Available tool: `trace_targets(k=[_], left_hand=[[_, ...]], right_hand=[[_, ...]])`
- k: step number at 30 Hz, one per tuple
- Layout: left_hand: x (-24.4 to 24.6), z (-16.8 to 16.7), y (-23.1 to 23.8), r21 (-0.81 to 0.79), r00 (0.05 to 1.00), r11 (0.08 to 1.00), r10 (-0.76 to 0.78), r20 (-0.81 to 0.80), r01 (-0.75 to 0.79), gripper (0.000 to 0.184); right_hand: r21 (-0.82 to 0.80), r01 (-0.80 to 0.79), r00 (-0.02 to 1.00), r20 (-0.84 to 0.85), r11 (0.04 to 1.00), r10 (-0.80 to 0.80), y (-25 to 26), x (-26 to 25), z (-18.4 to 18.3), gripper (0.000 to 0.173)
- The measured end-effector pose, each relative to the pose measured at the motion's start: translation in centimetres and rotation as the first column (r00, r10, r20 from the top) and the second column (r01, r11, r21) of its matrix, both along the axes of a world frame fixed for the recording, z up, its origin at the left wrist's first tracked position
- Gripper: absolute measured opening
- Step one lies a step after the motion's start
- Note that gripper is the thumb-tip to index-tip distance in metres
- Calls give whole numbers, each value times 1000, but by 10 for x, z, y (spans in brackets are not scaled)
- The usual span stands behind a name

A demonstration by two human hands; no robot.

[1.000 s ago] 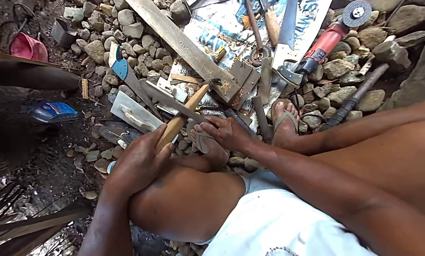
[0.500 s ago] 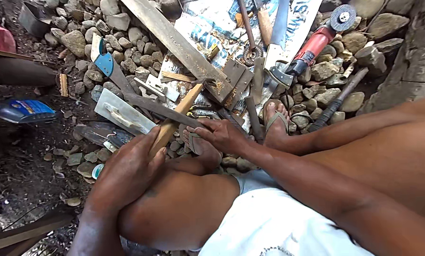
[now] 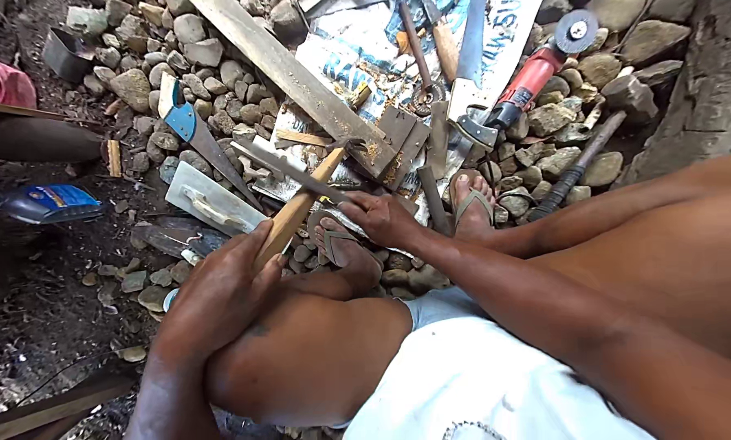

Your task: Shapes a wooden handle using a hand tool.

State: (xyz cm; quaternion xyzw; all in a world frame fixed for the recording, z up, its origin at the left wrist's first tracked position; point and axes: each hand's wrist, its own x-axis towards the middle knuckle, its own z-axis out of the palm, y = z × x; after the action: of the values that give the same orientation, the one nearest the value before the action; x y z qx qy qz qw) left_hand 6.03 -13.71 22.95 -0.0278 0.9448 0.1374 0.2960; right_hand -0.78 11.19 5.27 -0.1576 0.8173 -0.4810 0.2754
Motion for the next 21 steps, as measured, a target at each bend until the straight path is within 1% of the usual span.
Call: trace_targets(k=[2, 3, 5, 6, 7, 10, 11, 14, 15, 16, 19, 21], left_hand=[[-2, 1, 0, -4, 1000, 1000, 0, -6, -1, 63], [-2, 1, 0, -8, 1000, 1000, 1, -2, -1, 63], [-2, 2, -1, -8, 1000, 1000, 8, 12, -8, 63], [-2, 1, -2, -10, 1000, 1000, 6, 13, -6, 64], [-3, 0, -3, -12, 1000, 1000, 2, 13, -2, 65], [-2, 0, -4, 3, 1000, 1000, 5, 14, -5, 64], [-3, 1, -3, 5, 1000, 1000, 13, 11, -13, 63], [-3, 3, -5, 23, 998, 998, 55, 17, -56, 63], [-4, 3, -6, 27, 997, 997, 73, 23, -73, 63], [-4, 2, -6, 33, 996, 996, 87, 34, -88, 63], [-4, 3, -3, 38, 993, 993, 107, 54, -109, 63], [-5, 5, -1, 45, 991, 991, 122, 53, -124, 61]], right_hand=[[-4, -64, 998, -27, 998, 64, -4, 0, 6, 53], [16, -65, 998, -6, 998, 65, -4, -5, 0, 54], [83, -16, 991, 136, 996, 4, 2, -21, -20, 56], [115, 5, 983, 183, 993, -26, 6, -26, -28, 59], [120, 9, 981, 192, 993, -32, 8, -28, -29, 59], [10, -16, 996, 92, 1000, 15, 5, -10, -9, 53], [0, -23, 996, 81, 1000, 23, 4, -10, -9, 53], [59, 19, 982, 186, 998, -30, 2, -26, -35, 58], [72, 17, 979, 200, 997, -31, 2, -30, -37, 60], [66, -1, 981, 193, 998, -12, 1, -32, -33, 60], [27, -92, 992, 90, 995, 89, 2, -22, -17, 60], [16, -39, 992, 119, 999, 37, 2, -24, -27, 58]])
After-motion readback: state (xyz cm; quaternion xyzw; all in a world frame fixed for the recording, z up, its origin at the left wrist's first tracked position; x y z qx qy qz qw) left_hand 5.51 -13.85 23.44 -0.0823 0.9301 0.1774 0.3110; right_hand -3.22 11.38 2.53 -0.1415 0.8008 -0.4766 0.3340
